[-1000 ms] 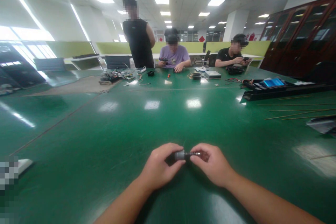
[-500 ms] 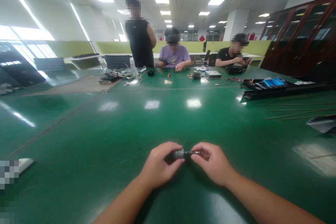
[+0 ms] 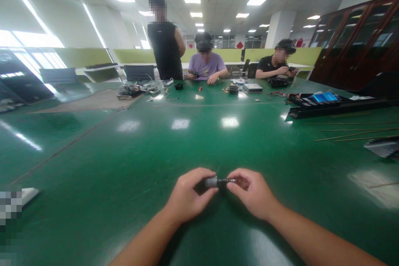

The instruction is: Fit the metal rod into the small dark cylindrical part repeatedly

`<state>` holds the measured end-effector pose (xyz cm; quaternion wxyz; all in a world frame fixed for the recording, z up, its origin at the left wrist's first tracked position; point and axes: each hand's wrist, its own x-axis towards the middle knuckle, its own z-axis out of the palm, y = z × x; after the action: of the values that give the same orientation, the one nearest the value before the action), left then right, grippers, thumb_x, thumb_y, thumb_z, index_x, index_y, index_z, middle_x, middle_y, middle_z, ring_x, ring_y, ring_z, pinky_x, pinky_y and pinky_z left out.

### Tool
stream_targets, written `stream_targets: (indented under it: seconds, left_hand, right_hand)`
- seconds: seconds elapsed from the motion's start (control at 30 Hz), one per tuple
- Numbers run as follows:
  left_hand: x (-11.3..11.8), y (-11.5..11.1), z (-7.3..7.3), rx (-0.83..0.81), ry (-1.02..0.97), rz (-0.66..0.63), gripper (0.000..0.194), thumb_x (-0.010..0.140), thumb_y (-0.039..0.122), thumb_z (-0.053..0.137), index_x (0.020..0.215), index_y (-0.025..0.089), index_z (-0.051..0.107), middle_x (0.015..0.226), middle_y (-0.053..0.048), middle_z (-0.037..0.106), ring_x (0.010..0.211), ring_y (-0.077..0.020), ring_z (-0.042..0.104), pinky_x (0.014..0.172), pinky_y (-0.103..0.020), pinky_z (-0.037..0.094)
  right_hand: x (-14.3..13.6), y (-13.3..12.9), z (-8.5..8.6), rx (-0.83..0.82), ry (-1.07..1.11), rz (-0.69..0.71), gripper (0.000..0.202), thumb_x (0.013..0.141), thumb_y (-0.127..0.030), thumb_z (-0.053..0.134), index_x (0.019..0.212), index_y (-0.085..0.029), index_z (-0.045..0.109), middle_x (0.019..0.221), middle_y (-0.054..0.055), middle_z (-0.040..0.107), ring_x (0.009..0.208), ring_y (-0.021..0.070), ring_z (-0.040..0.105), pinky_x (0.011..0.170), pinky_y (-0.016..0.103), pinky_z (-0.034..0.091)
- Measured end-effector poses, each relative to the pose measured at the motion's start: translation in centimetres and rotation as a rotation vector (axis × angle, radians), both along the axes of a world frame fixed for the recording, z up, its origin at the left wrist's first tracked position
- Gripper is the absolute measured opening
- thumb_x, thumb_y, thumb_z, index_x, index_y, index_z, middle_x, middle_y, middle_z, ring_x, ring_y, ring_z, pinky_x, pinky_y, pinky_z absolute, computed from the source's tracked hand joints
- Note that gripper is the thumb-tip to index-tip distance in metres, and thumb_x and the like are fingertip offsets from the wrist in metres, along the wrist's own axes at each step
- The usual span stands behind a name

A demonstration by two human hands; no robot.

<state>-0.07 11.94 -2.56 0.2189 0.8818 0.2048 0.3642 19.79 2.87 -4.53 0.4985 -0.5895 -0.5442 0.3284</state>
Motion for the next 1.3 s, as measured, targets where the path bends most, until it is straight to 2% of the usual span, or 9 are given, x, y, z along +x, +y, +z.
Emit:
stream_targets:
  seconds: [0.43, 1.3]
  left_hand:
    - [-0.12, -0.12, 0.06, -0.014, 0.007, 0.013, 0.024, 0.079, 0.021, 0.071, 0.103, 0.02, 0.067, 0.096, -0.005, 0.073, 0.087, -0.0192, 0.069, 0.081, -0.03, 0.056]
    - [-0.17, 0.02, 0.21, 0.01, 0.019, 0.047, 0.024, 0.079, 0.023, 0.072, 0.102, 0.021, 0.068, 0.096, -0.006, 0.073, 0.086, -0.0201, 0.07, 0.081, -0.031, 0.057]
  right_hand:
    - [0.13, 0.05, 0.34, 0.0, -0.068, -0.019, 0.012, 0.081, -0.025, 0.065, 0.088, -0.017, 0.071, 0.072, 0.001, 0.066, 0.061, 0.014, 0.057, 0.056, 0.023, 0.043]
    - [0.42, 0.04, 0.34, 0.005, -0.095, -0.049, 0.013, 0.08, -0.026, 0.066, 0.089, -0.017, 0.072, 0.073, 0.002, 0.067, 0.061, 0.0147, 0.057, 0.056, 0.024, 0.044]
